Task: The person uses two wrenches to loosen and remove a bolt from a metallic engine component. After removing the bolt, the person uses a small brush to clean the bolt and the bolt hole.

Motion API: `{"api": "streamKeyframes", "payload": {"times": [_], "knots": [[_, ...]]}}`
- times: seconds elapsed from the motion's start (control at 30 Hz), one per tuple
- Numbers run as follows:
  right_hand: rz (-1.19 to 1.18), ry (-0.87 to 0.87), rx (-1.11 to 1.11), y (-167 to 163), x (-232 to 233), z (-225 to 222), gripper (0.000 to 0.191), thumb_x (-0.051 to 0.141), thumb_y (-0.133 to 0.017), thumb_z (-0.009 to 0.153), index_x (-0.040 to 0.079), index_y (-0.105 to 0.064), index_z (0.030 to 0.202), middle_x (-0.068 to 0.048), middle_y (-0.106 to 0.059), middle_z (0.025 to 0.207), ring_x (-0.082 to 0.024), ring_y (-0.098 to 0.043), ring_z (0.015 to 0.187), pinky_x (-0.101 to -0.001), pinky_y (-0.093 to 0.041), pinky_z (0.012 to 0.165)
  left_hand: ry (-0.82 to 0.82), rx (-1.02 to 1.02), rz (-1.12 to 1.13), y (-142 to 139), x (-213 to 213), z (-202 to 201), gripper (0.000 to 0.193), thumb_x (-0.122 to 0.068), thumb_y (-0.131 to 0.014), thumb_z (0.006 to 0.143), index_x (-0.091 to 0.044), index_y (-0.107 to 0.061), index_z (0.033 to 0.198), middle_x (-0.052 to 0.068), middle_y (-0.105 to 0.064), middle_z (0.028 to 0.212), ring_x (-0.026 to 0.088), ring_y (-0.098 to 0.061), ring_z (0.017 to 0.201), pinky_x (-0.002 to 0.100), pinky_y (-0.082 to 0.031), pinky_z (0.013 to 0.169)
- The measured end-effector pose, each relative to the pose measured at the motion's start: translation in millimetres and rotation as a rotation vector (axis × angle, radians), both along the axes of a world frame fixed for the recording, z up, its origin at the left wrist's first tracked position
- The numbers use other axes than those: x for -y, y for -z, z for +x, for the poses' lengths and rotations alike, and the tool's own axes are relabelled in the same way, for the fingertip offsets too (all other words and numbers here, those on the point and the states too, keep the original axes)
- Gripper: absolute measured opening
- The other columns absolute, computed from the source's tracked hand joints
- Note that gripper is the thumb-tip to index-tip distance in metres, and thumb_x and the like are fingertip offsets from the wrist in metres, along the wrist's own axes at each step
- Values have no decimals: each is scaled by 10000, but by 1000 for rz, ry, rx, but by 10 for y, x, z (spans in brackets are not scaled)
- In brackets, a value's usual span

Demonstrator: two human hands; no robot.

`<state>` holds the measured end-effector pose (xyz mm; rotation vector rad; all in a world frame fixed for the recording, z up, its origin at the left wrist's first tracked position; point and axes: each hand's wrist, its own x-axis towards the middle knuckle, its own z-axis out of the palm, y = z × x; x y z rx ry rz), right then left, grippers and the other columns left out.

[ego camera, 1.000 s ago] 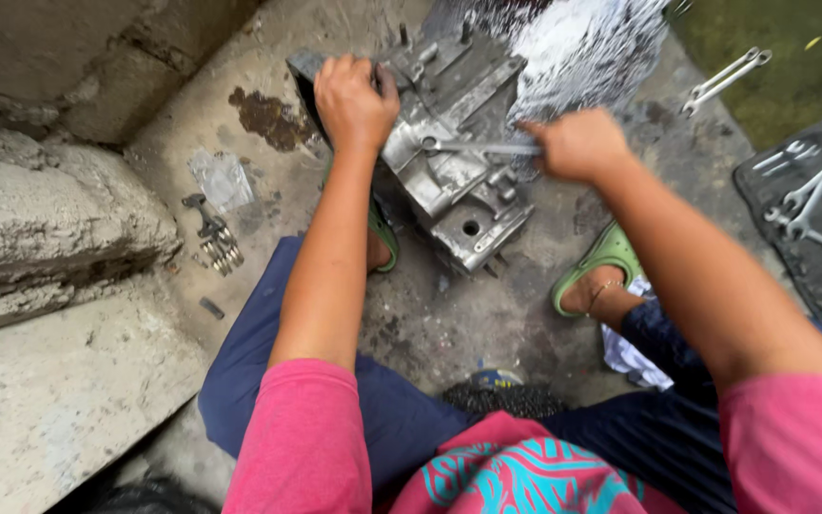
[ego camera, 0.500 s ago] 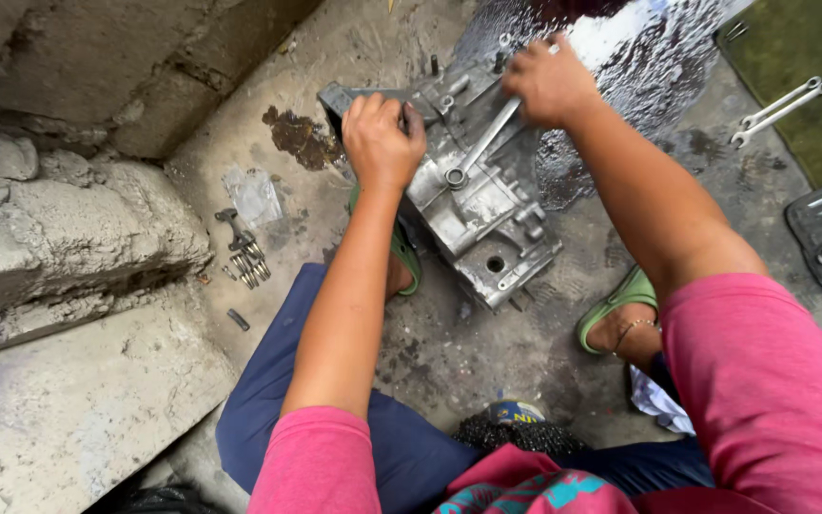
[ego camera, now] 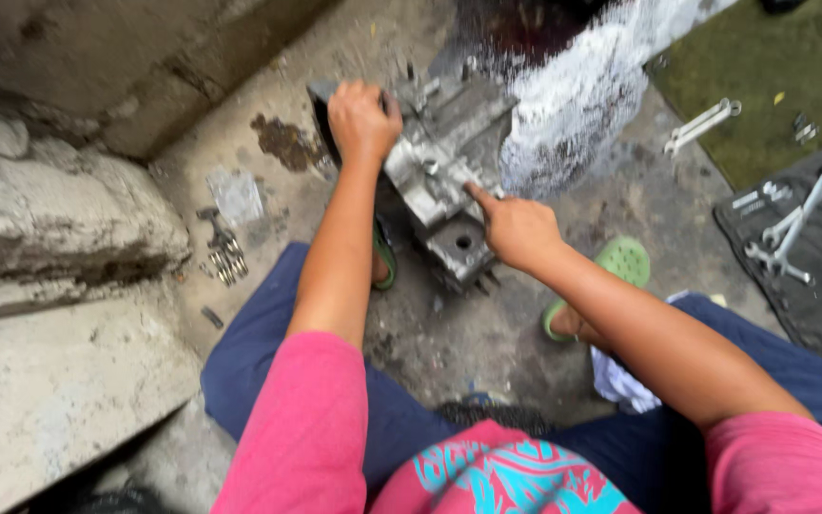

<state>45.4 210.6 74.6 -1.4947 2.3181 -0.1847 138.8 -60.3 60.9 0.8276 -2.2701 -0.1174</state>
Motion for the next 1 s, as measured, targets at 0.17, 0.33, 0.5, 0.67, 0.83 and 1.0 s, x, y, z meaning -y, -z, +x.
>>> {"api": "streamKeyframes", "payload": {"times": [0.17, 0.33, 0.5, 0.67, 0.83, 1.0], "knots": [[1, 38, -51, -91, -58, 326, 646, 115, -540, 934, 350, -504, 1535, -185, -738, 940, -361, -739, 836, -485, -574, 706, -19, 35, -17, -37, -25, -28, 208, -229, -754, 783, -56, -689, 686, 148, -656, 825, 364, -621, 891, 483, -482, 801], [68, 80, 30, -200, 96, 319, 716, 184, -616, 838, 294, -456, 1528, -209, -734, 936, -391, -725, 826, -505, -567, 698, -21, 44, 71, -103, -38, -57, 199, -220, -739, 786, -50, -700, 692, 144, -663, 826, 343, -623, 871, 474, -477, 787], [91, 77, 15, -138, 146, 521, 733, 89, -543, 886, 257, -415, 1588, -220, -742, 912, -393, -737, 798, -511, -581, 707, -28, 72, 111, -120, -56, -50, 225, -220, -737, 808, -37, -692, 685, 139, -663, 820, 324, -616, 865, 463, -479, 812], [86, 121, 42, -68, 141, 595, 751, 83, -535, 863, 199, -383, 1589, -228, -741, 916, -402, -736, 803, -504, -585, 716, -44, 103, 157, -67, -49, -68, 241, -232, -730, 828, -41, -697, 684, 140, -662, 811, 307, -609, 841, 462, -472, 827], [117, 72, 95, -83, 146, 447, 745, 131, -553, 863, 256, -376, 1576, -237, -734, 928, -401, -725, 836, -510, -571, 743, -22, 62, 99, 64, -20, -58, 217, -213, -735, 819, -36, -694, 701, 135, -667, 822, 320, -613, 869, 466, -473, 843], [186, 50, -47, 6, 190, 583, 726, 96, -536, 919, 155, -334, 1614, -231, -739, 904, -368, -745, 760, -502, -598, 649, -18, 48, 87, 178, 8, -33, 214, -214, -758, 796, -37, -692, 694, 145, -672, 843, 350, -617, 900, 473, -473, 838]]}}
